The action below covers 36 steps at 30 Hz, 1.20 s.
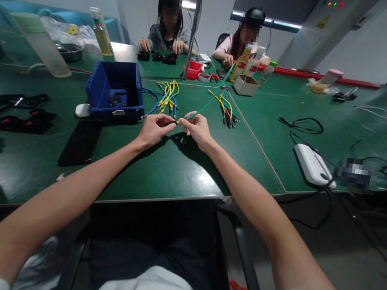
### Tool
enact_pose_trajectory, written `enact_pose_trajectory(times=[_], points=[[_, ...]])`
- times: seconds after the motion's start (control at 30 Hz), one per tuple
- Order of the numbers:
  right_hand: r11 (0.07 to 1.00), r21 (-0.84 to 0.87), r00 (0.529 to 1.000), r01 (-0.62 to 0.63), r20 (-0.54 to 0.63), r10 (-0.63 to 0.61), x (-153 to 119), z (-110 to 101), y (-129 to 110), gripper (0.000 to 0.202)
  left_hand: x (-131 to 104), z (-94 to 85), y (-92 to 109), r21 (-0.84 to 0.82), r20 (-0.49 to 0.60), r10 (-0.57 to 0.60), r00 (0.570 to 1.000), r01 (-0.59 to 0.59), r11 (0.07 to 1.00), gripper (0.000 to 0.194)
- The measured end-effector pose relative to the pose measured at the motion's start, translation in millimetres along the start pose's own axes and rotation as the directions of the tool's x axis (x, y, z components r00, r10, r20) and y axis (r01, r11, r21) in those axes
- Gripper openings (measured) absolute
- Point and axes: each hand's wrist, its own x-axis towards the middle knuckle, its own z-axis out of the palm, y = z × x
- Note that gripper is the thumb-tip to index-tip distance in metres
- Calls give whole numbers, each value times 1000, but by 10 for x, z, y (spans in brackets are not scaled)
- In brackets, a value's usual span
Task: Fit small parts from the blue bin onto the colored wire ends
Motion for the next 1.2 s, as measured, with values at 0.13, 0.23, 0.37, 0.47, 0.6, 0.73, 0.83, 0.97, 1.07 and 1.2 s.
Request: enact_pose_trajectory(times=[0.13,0.23,0.37,0.47,0.6,0.73,0.83,0.97,1.07,1.2], points=[[999,-31,1000,-7,10,7,2,-5,-6,41,35,-26,1,-101,64,-124,990,131,986,43],[999,-46,1000,17,21,-16,0,-12,-11,40,38,-39,15,-128,85,-141,986,151,980,47],[994,-99,998,55,30,-52,12,-38,10,36,30,-23,10,-132,75,-126,989,136,982,46],[986,-129,994,104,51,-98,28,-63,36,34,32,-12,-5,-134,64,-124,990,131,982,45],[976,-184,992,117,66,-107,30,-78,52,32,29,-9,-10,-132,85,-134,987,144,981,44],[974,-203,993,101,74,-87,20,-71,49,33,23,-7,-10,-106,78,-112,991,120,987,44],[980,-184,995,79,77,-66,19,-66,52,35,26,-15,-16,-106,85,-117,990,125,986,43],[983,-175,996,56,80,-43,16,-67,62,36,20,-25,-18,-107,106,-114,988,126,986,40],[982,-180,997,52,73,-39,5,-72,56,37,2,-16,-25,-72,124,-66,990,75,995,36],[978,-205,999,31,50,-21,-14,-74,40,37,-19,2,-49,6,127,17,992,-18,1000,29]])
